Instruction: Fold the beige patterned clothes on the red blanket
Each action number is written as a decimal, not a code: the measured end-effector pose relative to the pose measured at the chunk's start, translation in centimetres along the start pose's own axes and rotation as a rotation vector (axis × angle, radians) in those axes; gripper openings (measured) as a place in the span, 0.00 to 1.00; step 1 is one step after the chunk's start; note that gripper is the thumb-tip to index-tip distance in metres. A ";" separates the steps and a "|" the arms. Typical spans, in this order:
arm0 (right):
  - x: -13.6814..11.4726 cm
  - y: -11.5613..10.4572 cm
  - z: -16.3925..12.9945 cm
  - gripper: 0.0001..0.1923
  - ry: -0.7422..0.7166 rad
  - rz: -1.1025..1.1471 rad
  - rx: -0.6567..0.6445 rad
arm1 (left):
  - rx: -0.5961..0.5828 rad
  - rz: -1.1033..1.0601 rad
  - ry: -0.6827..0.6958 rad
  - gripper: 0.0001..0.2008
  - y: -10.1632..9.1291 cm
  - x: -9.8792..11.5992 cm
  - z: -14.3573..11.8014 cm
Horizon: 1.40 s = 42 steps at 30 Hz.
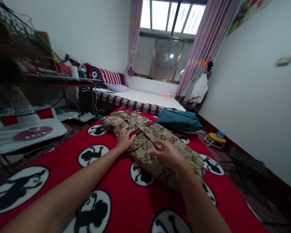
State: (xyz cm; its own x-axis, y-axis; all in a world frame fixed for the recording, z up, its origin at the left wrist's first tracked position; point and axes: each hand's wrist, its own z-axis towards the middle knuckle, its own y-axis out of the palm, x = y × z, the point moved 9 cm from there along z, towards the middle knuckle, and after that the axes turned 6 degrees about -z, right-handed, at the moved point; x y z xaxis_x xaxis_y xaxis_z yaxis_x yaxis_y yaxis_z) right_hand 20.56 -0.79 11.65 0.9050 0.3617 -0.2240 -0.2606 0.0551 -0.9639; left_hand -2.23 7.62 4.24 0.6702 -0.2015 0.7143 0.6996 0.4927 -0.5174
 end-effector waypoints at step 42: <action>5.4 -15.2 -0.1 0.14 -0.080 -0.234 0.567 | 0.253 -0.253 0.110 0.23 -4.0 -0.7 -0.2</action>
State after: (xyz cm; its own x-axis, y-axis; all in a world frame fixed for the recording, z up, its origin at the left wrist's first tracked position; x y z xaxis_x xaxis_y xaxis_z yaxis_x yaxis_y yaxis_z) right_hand 29.38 0.26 25.06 0.9376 0.3472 0.0168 -0.2159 0.6195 -0.7547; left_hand -5.45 5.60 5.68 0.5159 -0.4272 0.7425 0.7726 0.6065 -0.1879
